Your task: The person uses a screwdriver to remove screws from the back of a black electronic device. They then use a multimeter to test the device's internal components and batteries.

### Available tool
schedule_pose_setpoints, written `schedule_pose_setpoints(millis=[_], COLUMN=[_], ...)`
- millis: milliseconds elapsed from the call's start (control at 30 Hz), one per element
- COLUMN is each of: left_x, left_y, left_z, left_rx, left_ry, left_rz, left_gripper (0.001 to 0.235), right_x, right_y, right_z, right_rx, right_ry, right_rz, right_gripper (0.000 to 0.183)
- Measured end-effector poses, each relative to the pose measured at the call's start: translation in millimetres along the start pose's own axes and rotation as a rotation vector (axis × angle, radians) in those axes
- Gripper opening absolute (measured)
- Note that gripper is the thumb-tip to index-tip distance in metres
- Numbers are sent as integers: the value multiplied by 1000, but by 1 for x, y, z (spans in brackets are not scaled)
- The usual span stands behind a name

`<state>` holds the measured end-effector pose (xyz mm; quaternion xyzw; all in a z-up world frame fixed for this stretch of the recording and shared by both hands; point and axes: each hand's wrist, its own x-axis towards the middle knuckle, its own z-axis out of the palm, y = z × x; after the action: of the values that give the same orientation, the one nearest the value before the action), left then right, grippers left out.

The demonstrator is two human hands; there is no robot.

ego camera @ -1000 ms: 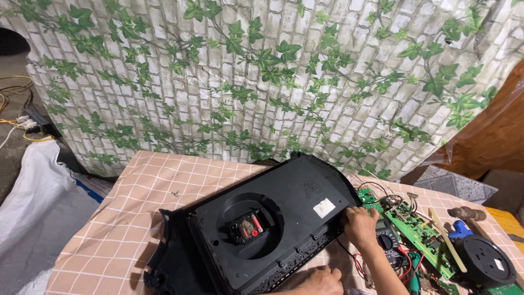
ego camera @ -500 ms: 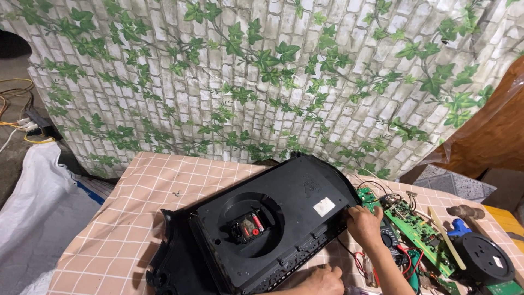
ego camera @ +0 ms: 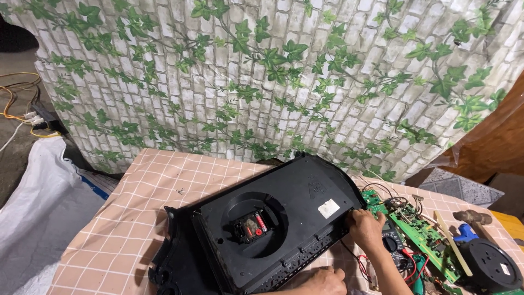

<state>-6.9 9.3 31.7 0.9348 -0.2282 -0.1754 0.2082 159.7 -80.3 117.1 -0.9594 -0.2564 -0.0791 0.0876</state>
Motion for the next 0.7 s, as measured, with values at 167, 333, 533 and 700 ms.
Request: schedule_pose_setpoints(millis=[167,333,533,700], left_x=[-44,-38,-12,-12], left_y=[30,31,2,-7], left_z=[-71,-77,-52,-50], left_rx=[27,254,520,615], left_ry=[6,418,632,590], left_rz=[54,21,-195,-236], left_gripper=[33,35,57,31], right_x=[4,11,5,-23], right_y=[2,-2,-3,5], right_z=[1,-7,-29,-48], right_rx=[103,103,173,635], right_ry=[-14,-112,-192,177], right_rz=[58,184,240,313], right_gripper=[20,15,27,27])
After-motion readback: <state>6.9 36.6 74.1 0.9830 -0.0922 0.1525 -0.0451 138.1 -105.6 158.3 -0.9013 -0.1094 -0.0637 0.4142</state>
